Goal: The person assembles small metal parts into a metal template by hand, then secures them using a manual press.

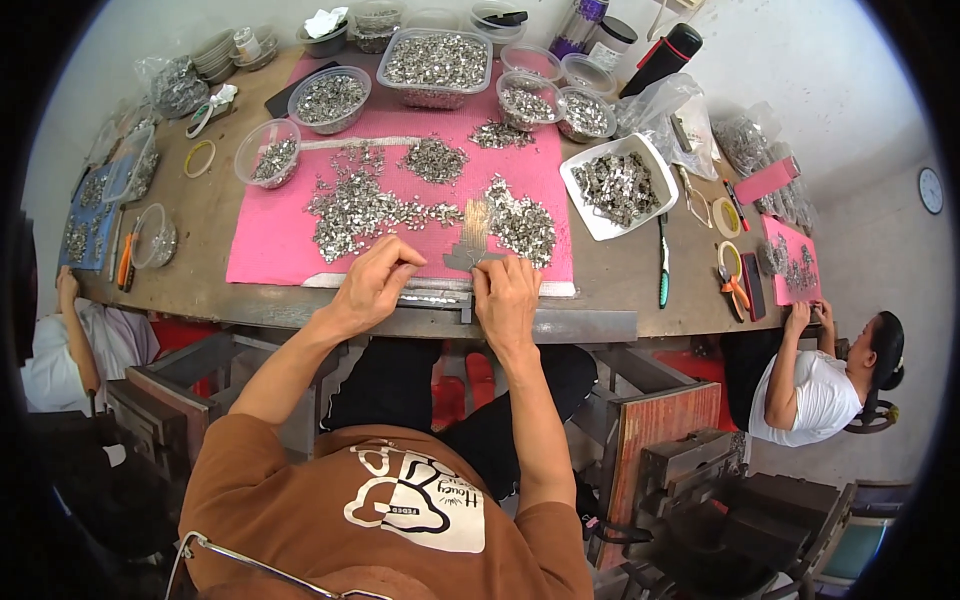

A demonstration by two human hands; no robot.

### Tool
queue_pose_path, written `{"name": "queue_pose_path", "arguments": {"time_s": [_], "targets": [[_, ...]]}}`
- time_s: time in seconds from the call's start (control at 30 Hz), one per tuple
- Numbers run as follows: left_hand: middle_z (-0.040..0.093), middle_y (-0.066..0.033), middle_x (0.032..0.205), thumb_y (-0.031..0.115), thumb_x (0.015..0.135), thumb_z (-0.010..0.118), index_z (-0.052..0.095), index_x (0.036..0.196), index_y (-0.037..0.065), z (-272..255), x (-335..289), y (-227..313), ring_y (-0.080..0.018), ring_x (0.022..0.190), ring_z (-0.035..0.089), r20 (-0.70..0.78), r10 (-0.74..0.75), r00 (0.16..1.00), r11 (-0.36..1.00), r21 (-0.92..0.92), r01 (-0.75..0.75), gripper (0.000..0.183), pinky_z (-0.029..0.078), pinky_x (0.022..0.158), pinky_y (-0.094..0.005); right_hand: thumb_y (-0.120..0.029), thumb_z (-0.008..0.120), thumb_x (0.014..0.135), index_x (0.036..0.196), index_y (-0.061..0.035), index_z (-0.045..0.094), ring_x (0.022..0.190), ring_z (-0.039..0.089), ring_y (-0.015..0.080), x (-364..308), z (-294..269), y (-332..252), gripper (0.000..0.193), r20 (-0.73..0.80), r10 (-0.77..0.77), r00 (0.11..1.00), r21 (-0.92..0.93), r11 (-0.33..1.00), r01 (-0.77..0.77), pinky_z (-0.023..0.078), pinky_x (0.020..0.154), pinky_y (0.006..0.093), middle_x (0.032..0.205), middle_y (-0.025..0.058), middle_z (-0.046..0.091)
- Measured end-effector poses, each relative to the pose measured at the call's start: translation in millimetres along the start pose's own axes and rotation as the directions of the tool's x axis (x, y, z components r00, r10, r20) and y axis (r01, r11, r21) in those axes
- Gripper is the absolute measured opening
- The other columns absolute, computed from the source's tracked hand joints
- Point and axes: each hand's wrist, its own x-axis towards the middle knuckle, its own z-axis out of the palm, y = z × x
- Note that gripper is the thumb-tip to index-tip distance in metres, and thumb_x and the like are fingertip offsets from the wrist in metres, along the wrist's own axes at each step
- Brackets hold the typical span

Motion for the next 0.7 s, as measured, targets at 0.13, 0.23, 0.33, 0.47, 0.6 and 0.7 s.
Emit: {"name": "queue_pose_path", "arguments": {"time_s": [0.13,0.23,0.33,0.47,0.6,0.7], "targets": [[0.066,-0.0141,0.095,0.003,0.096,0.064,0.060,0.103,-0.001,-2.9,-15.1,2.7,-0.0259,0.083,0.065,-0.002,-0.110,0.994,0.993,-0.044,0.110,0.008,0.052,0.071,-0.0374,-0.002,0.073,0.086,0.090,-0.0039,0.066,0.085,0.060,0.0289,1.3,-7.5,-7.1,0.009,0.027,0.009,1.000,0.069,0.998,-0.011,0.043,0.077,0.0407,0.086,0.0089,0.063],[0.064,-0.0135,0.091,0.002,0.093,0.066,0.060,0.100,0.000,-0.8,-23.5,6.4,-0.0278,0.083,0.064,-0.009,-0.131,0.991,0.987,-0.099,0.129,0.009,0.050,0.072,-0.0390,0.002,0.069,0.087,0.092,-0.0022,0.060,0.083,0.057,0.0311,-4.5,-19.9,-25.8,0.011,0.139,0.043,0.989,0.362,0.928,-0.091,0.044,0.077,0.0411,0.089,0.0115,0.060],[0.061,-0.0121,0.087,0.000,0.089,0.068,0.060,0.097,0.001,4.1,-23.8,6.8,-0.0302,0.083,0.060,-0.033,-0.058,0.998,0.995,-0.079,0.056,0.011,0.048,0.074,-0.0409,0.006,0.065,0.089,0.095,0.0000,0.057,0.087,0.059,0.0330,-10.2,-19.5,-32.8,0.012,0.189,-0.012,0.982,0.466,0.881,-0.079,0.048,0.079,0.0415,0.094,0.0144,0.061],[0.065,-0.0122,0.098,0.000,0.087,0.068,0.062,0.097,0.001,6.6,-24.4,11.6,-0.0316,0.091,0.061,-0.026,-0.001,1.000,0.997,0.077,0.003,0.012,0.048,0.082,-0.0411,0.006,0.065,0.089,0.095,-0.0005,0.056,0.087,0.058,0.0331,-10.6,-19.6,-33.7,0.013,0.191,-0.024,0.981,0.452,0.890,-0.066,0.047,0.079,0.0415,0.094,0.0141,0.061],[0.058,-0.0108,0.091,0.000,0.088,0.066,0.061,0.094,0.003,16.1,-25.1,10.4,-0.0321,0.085,0.056,-0.102,0.062,0.993,0.990,0.133,-0.049,0.009,0.044,0.079,-0.0427,0.008,0.065,0.087,0.094,-0.0005,0.055,0.086,0.057,0.0339,-10.7,-15.6,-33.5,0.014,0.169,-0.080,0.982,0.415,0.910,0.003,0.047,0.078,0.0422,0.093,0.0142,0.060],[0.058,-0.0109,0.091,0.001,0.088,0.067,0.060,0.094,0.003,20.4,-26.1,10.5,-0.0324,0.085,0.056,-0.120,0.065,0.991,0.985,0.166,-0.045,0.009,0.044,0.079,-0.0428,0.008,0.065,0.086,0.094,-0.0003,0.055,0.085,0.057,0.0346,-10.7,-14.1,-33.4,0.015,0.158,-0.105,0.982,0.392,0.919,0.035,0.047,0.078,0.0431,0.093,0.0144,0.060]]}}
